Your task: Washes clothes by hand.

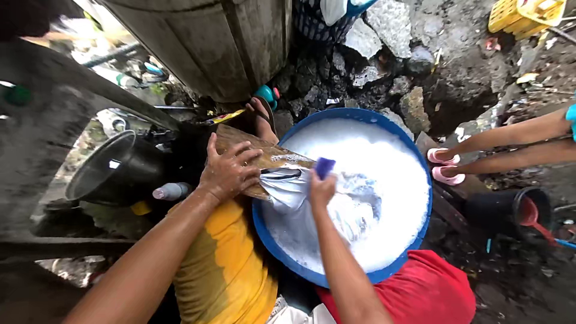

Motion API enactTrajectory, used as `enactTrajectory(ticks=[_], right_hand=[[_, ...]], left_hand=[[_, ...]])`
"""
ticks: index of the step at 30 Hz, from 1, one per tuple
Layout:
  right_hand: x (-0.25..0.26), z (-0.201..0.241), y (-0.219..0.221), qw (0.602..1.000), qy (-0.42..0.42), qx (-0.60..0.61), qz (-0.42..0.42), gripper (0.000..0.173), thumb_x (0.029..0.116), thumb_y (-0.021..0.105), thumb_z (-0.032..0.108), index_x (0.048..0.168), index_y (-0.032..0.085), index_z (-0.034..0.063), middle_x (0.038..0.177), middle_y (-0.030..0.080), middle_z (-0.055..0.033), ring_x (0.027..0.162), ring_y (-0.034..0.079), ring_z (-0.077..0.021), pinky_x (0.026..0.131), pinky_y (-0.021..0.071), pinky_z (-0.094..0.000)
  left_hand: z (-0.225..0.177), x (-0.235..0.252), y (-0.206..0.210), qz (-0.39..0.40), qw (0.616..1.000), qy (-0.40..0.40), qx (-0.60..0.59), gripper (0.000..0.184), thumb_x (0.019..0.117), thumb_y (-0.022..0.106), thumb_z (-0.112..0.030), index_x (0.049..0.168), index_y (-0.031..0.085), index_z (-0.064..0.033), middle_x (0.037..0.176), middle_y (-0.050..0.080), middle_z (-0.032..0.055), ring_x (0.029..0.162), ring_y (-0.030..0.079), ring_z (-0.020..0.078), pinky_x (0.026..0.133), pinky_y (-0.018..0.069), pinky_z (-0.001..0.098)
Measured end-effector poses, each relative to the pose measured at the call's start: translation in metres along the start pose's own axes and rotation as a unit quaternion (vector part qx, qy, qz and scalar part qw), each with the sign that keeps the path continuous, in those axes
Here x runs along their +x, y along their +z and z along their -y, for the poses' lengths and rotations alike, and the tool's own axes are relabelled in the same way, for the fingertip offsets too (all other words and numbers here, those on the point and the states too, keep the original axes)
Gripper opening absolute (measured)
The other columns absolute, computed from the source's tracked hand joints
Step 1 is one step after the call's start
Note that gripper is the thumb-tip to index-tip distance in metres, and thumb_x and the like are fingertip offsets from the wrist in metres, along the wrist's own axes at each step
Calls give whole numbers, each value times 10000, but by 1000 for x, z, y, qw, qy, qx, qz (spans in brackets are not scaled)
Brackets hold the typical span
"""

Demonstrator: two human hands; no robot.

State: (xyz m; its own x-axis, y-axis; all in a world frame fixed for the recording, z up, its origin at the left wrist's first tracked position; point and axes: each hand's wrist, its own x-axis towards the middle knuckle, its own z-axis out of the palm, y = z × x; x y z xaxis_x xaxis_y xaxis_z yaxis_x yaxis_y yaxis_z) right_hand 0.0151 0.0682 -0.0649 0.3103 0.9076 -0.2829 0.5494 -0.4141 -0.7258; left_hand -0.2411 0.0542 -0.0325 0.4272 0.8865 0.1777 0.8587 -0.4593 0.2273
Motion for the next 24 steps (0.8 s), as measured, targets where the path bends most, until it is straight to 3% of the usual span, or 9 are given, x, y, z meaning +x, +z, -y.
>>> enactTrajectory(ticks=[2, 4, 9, 12, 15, 17, 19, 22, 24], right_hand=[[-51, 36, 35, 990, -121, -6, 75, 542, 980, 702, 332, 1299, 573, -86, 1107, 697, -282, 1015, 703, -428, 881, 566, -592], [-50, 31, 37, 974, -201, -31, 102, 513, 957, 729, 358, 1231, 630, -65, 1024, 726, -242, 934, 730, -396, 812, 585, -584], [55, -69, -38, 998, 12, -56, -30, 699, 976, 693, 397, 1368, 495, -147, 1291, 594, -378, 1233, 580, -523, 1053, 445, -648], [39, -27, -12, 999, 21, -3, -48, 662, 958, 714, 347, 1360, 509, -137, 1248, 630, -354, 1193, 616, -494, 1027, 476, -623], [-46, 47, 38, 990, -109, 5, 86, 557, 958, 723, 355, 1245, 598, -106, 1063, 709, -271, 1008, 708, -415, 892, 563, -586], [-50, 45, 35, 977, -178, -22, 111, 519, 946, 734, 354, 1173, 649, -105, 988, 729, -254, 925, 733, -406, 824, 581, -583], [-7, 4, 4, 988, -122, -57, 73, 572, 961, 717, 371, 1215, 627, -134, 1052, 709, -315, 998, 707, -472, 890, 549, -631], [59, -72, -39, 998, 27, -45, -39, 704, 983, 684, 393, 1406, 467, -127, 1323, 586, -362, 1260, 569, -508, 1073, 434, -638], [57, -60, -27, 996, 48, -11, -72, 699, 961, 710, 352, 1408, 472, -129, 1324, 590, -359, 1259, 574, -498, 1071, 436, -627]], left_hand=[[-3, -4, -1, 9, 1000, -5, -6, 151, 921, 734, -284, 991, 796, -165, 1395, 652, 74, 1402, 481, 438, 1054, 142, 864], [-3, -3, -1, 4, 1000, -3, -8, 162, 917, 724, -275, 1011, 797, -165, 1394, 652, 77, 1403, 478, 440, 1056, 139, 863], [-5, -3, -1, 10, 1000, -9, -8, 181, 942, 711, -315, 958, 801, -159, 1413, 640, 70, 1414, 468, 435, 1060, 130, 861], [-2, -3, 0, 9, 1000, -6, 0, 189, 953, 693, -329, 960, 798, -171, 1418, 637, 66, 1413, 472, 430, 1057, 135, 861], [-2, -3, 1, 13, 1000, -16, -4, 144, 931, 726, -274, 982, 805, -165, 1419, 637, 54, 1423, 462, 418, 1076, 119, 852], [-2, -2, 0, 10, 1000, -13, -11, 143, 917, 734, -259, 982, 799, -149, 1414, 640, 68, 1417, 468, 428, 1066, 121, 861], [-1, 1, -2, 14, 1000, -14, -10, 165, 935, 723, -308, 972, 800, -167, 1415, 639, 71, 1414, 471, 432, 1062, 127, 865], [-3, 0, -1, 12, 1000, -16, -11, 169, 934, 723, -320, 952, 801, -172, 1414, 638, 65, 1414, 468, 430, 1059, 126, 865], [-3, -1, 0, 12, 1000, -17, -7, 167, 935, 724, -320, 952, 798, -171, 1413, 640, 60, 1416, 468, 425, 1062, 126, 861]])
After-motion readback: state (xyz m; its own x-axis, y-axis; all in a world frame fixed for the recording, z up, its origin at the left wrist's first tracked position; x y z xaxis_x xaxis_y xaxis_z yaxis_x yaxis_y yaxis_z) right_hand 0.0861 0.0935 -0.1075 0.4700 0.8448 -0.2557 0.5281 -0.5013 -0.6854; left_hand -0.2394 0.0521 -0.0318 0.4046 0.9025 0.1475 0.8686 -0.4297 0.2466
